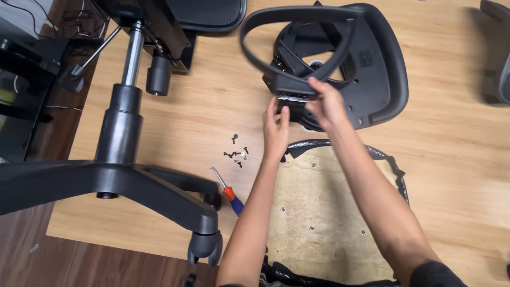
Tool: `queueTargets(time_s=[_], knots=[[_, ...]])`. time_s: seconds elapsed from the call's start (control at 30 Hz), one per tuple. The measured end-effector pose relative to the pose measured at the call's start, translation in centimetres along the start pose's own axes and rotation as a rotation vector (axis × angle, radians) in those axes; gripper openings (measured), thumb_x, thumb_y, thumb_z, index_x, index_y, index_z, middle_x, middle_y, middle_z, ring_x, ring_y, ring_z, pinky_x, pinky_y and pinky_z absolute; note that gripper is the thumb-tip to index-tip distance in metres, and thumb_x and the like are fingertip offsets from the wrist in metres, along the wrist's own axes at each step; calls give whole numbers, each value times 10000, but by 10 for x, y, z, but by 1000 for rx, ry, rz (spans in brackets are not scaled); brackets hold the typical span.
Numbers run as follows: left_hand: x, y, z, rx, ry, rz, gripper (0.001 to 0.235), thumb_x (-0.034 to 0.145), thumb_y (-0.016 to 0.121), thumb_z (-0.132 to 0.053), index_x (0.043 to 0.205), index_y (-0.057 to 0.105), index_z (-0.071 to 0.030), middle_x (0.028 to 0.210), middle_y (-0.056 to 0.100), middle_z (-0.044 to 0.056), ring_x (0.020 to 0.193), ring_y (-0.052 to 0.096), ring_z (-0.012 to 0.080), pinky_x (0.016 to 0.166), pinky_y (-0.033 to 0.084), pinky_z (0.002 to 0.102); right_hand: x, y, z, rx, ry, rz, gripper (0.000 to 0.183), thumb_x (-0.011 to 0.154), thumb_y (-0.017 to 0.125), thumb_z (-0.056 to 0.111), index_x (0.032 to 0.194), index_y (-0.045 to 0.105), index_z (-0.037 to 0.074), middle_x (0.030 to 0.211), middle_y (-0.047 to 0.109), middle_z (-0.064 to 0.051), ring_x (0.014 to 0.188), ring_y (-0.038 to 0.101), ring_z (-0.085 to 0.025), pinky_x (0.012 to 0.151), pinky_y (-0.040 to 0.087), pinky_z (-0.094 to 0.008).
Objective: The person assembles an office chair on a wooden table. They use a screwdriver to drive screws into the seat mounting plate, attach a black box to the seat back, mount the seat onto the gas lift and base, position the armrests and seat cushion, and drive screws into the seat plate by hand and with the screwdriver.
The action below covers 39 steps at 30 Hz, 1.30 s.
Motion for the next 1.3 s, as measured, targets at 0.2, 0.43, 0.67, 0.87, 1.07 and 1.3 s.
queueTargets(time_s=[0.2,0.43,0.67,0.87,1.07,1.3], knots=[[3,-73,14,198,-14,-268,588,1035,581,-310,1535,399,-59,1354,522,196,993,624,225,856,561,363,9,93,-65,2,123,44,241,911,744,184,1016,643,-8,975,709,-116,898,736,-215,789,642,-357],[17,-97,49,201,-139,-311,622,1047,557,-289,1564,330,-28,1381,513,200,1030,650,218,902,533,352,47,110,-93,-245,197,-14,275,887,778,170,981,589,-6,954,677,-123,800,738,-225,713,638,-357],[15,-73,97,15,-196,-256,526,1045,538,-232,1488,401,16,1174,699,155,1044,700,191,922,544,321,75,93,-100,-541,249,-15,312,904,726,238,1058,711,-33,889,700,-104,691,638,-173,594,494,-317],[9,-66,121,-150,-241,-271,431,1024,546,-153,1394,416,27,1189,698,150,1091,687,178,963,522,312,95,90,-126,-619,240,103,471,918,722,237,1233,626,-101,1020,746,-143,869,738,-206,800,596,-314],[11,-60,120,-135,-252,-269,393,1007,584,-143,1341,454,19,1247,655,159,1143,664,196,985,507,317,101,74,-87,-1164,-130,78,436,1008,693,319,1310,660,6,1165,741,-167,1071,726,-261,982,548,-361],[9,-45,109,49,-277,-185,437,966,596,-207,1322,536,39,1237,716,190,1154,686,275,990,506,358,76,61,8,-1566,-809,-298,741,743,899,354,1256,541,-43,1188,628,-309,1012,658,-476,785,551,-535]])
Point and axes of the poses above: each hand's wrist, its own x-axis towards the middle knuckle, its own y-axis out of the palm, z = x × y, the point moved 6 cm from there along x, towards the middle knuckle
